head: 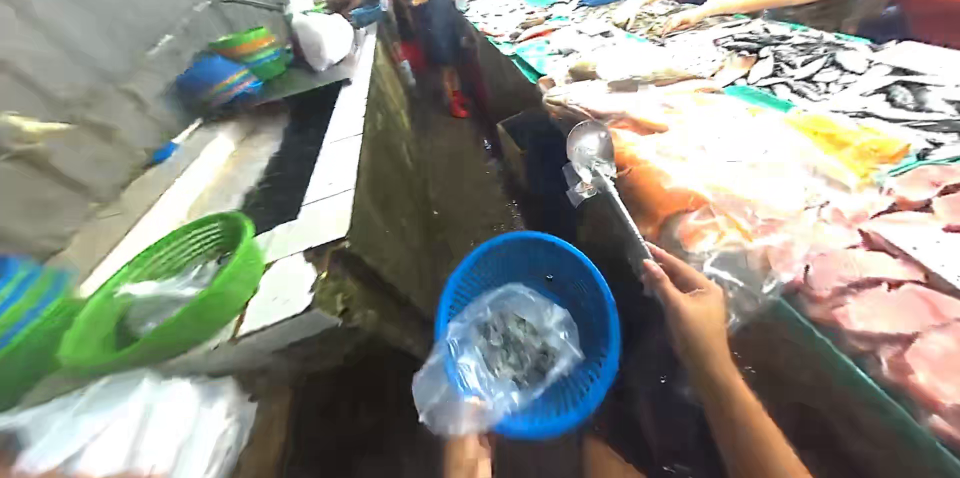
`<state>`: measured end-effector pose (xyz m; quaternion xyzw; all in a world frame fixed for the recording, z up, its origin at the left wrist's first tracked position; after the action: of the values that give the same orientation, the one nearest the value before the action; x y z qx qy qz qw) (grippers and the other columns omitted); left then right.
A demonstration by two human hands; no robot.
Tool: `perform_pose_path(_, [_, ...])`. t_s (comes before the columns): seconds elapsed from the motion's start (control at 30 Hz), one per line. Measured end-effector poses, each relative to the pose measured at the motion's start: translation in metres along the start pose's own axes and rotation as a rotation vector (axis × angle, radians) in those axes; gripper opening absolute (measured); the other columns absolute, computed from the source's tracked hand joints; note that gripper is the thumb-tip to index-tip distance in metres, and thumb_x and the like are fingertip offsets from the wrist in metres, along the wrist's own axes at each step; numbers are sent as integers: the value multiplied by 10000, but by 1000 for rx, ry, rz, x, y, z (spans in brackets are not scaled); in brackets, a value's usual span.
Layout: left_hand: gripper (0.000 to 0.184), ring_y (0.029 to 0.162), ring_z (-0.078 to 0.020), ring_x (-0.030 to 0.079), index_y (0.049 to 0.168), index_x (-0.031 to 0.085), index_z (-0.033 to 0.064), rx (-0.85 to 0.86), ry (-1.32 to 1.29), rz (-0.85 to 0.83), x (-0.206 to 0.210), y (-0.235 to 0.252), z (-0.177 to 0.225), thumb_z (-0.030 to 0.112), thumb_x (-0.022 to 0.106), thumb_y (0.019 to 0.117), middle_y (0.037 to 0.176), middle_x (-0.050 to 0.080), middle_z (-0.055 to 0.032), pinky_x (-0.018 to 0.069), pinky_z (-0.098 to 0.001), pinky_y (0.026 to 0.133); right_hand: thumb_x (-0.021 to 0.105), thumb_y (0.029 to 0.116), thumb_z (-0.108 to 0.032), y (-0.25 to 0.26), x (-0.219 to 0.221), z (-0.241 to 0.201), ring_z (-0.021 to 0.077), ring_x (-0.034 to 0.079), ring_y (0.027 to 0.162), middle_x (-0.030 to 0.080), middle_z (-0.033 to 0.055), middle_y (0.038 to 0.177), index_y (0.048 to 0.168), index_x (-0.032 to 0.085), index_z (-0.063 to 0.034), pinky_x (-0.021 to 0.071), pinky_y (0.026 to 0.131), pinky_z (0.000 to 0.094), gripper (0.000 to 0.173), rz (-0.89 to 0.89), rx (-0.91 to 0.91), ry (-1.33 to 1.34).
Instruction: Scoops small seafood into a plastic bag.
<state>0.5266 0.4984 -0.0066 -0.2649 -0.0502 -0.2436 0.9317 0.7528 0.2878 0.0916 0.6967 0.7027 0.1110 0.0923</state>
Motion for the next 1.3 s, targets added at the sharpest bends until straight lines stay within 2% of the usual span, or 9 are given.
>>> perform_pose_path(0.1, [220,710,-143,657,1225,496,57,48,-34,-37,86,100,47,90,348,1065,899,642,-70,556,-305,561,623,956,-68,48,47,9,-25,654,730,721,-32,892,1264,642,79,561,688,141,342,135,3,125])
perform_pose_path(0.2, [302,773,-188,667,1344,445,52,45,-50,-34,151,172,94,143,299,1096,992,640,-121,563,-343,596,593,977,-38,113,89,17,1,639,703,716,-27,900,1300,624,66,546,649,156,341,165,96,256])
perform_pose_path(0.37, [297,781,-199,684,1318,457,52,59,-7,-83,228,290,192,171,289,1103,992,651,-124,581,-352,617,478,1071,-73,233,191,15,25,577,614,629,-18,826,1435,503,-2,476,525,145,371,260,343,560])
perform_pose_path(0.6, [314,798,-224,683,1365,418,24,87,114,-272,379,494,300,149,294,1105,1022,636,-161,585,-365,639,480,1062,-52,379,278,74,19,552,605,600,-17,865,1476,465,-39,474,527,141,414,421,339,547])
perform_pose_path(0.8, [332,852,-247,676,1406,397,33,58,145,-430,531,663,393,128,360,1091,1094,612,-185,589,-382,680,404,1071,-82,461,307,91,3,518,557,594,-40,851,1490,427,-12,427,460,122,426,425,296,265])
perform_pose_path(1.0, [497,1010,-300,642,1540,254,85,95,155,-523,701,797,441,71,390,1062,1305,519,-237,575,-427,790,536,960,-74,528,340,122,-10,479,529,604,32,996,1483,472,-2,393,428,136,532,526,303,-198])
perform_pose_path(1.07, [529,1069,-305,625,1549,242,101,70,143,-540,742,833,444,64,403,1047,1346,500,-226,562,-446,845,558,956,-127,553,352,138,29,502,619,603,109,1112,1461,527,-11,418,490,189,519,548,295,-438])
perform_pose_path(1.17, [528,1052,-298,633,1544,242,99,86,180,-583,790,879,446,67,411,1045,1316,512,-218,566,-448,836,563,968,-136,611,380,155,271,618,930,631,216,1137,1440,568,-10,524,792,451,489,537,232,-741])
perform_pose_path(1.3, [522,1005,-285,662,1558,206,100,50,238,-663,825,925,440,87,383,1067,1293,527,-216,589,-422,802,583,945,-18,691,419,171,326,625,909,620,213,1081,1399,614,-20,541,770,478,455,524,180,-956])
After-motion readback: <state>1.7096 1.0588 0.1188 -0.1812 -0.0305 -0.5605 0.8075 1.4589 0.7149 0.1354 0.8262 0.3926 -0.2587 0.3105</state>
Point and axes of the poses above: each hand's wrist, its own y-axis towards the middle knuckle, its own x-axis out of the palm, z = x × y, the point moved 2 cm from there along y, towards the middle knuckle
